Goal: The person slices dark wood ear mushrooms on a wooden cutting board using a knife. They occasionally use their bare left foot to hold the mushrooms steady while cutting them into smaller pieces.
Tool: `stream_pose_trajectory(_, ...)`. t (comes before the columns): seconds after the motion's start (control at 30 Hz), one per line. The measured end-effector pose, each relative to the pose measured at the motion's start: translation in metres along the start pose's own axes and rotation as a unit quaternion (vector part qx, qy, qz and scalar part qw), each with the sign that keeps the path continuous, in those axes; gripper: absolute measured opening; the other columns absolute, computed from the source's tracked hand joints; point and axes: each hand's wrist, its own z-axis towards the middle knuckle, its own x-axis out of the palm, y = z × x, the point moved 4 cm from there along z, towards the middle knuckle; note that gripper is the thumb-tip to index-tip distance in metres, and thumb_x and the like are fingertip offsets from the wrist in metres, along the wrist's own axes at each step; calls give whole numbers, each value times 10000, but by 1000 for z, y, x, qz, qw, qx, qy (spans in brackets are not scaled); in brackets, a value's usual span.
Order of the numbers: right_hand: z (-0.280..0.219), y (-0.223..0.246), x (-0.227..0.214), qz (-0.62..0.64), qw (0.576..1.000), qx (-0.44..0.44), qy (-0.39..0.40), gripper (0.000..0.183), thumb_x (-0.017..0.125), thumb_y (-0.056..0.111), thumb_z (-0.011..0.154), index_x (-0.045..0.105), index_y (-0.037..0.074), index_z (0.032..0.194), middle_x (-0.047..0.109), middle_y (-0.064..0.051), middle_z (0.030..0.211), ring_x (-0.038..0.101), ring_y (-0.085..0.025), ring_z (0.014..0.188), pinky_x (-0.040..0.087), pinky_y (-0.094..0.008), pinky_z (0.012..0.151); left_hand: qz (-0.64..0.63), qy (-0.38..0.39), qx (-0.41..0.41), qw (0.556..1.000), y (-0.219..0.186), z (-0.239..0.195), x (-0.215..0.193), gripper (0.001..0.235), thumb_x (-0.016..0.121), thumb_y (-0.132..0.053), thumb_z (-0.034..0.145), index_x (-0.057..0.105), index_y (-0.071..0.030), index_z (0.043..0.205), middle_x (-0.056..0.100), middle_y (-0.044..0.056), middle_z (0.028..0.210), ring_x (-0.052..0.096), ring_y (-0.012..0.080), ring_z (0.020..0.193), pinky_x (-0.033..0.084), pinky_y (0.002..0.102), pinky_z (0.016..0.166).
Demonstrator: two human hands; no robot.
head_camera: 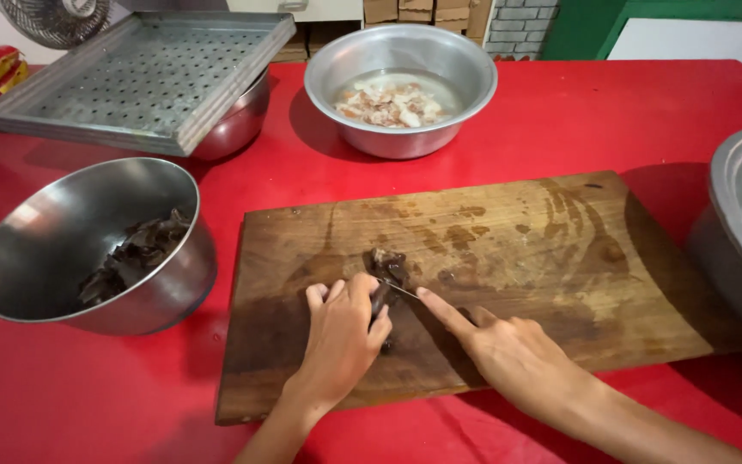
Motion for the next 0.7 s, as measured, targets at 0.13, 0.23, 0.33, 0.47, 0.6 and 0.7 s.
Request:
stream_pose_trajectory(0.13, 22, 8, 7, -53, 993, -54, -86, 924, 477, 68, 919, 50, 350, 1689, 620, -106, 884, 711, -386, 638, 554, -533, 576, 16, 49, 34, 998, -15, -3, -7, 205, 640, -173, 871, 573, -127, 1060, 683, 36, 902, 589, 312, 856, 301, 465, 898)
stream_pose_trajectory(0.23, 25, 7, 7, -76, 992, -54, -83, 894, 425, 71, 954, -1, 351, 1688, 611, -130, 921, 712, -379, 615, 546, -553, 556, 49, 63, 16, 997, -7, -2, -10, 224, 618, -196, 843, 561, -158, 1056, 687, 32, 905, 585, 316, 883, 292, 462, 879)
stream_pose_trajectory(0.33, 12, -8, 4, -56, 993, -39, -92, 881, 421, 77, 945, 34, 339, 1692, 634, -67, 943, 753, -342, 725, 588, -507, 632, 7, -78, 12, 997, 17, -1, -33, 289, 642, -274, 834, 583, -169, 1097, 671, 35, 990, 628, 296, 923, 370, 463, 877)
stream_pose_trajectory(0.47, -6, -29, -8, -10, 997, 83, 5, 851, 388, 249, 983, -57, 474, 1672, 707, -140, 825, 714, -403, 813, 541, -532, 782, -318, -101, -167, 928, 28, 3, -54, 317, 682, -171, 877, 644, -109, 1186, 757, 8, 1007, 708, 141, 961, 465, 291, 959)
stream_pose_trajectory(0.6, -12, -30, -27, 309, 939, 38, -149, 576, 566, 463, 937, 472, 295, 1479, 768, -51, 1288, 722, -282, 1202, 513, -351, 982, -668, -54, -236, 703, 19, 8, -28, 223, 621, -18, 959, 678, -10, 1174, 742, 117, 1032, 676, 168, 942, 538, 296, 884)
stream_pose_trajectory(0.7, 11, -19, -26, 541, 828, -39, -144, 347, 801, 332, 839, 820, 88, 1084, 688, 64, 881, 564, -55, 785, 432, -216, 703, -683, -9, -300, 666, -1, 7, -24, 210, 637, -8, 941, 665, -52, 1145, 718, 107, 1023, 651, 170, 909, 512, 290, 786)
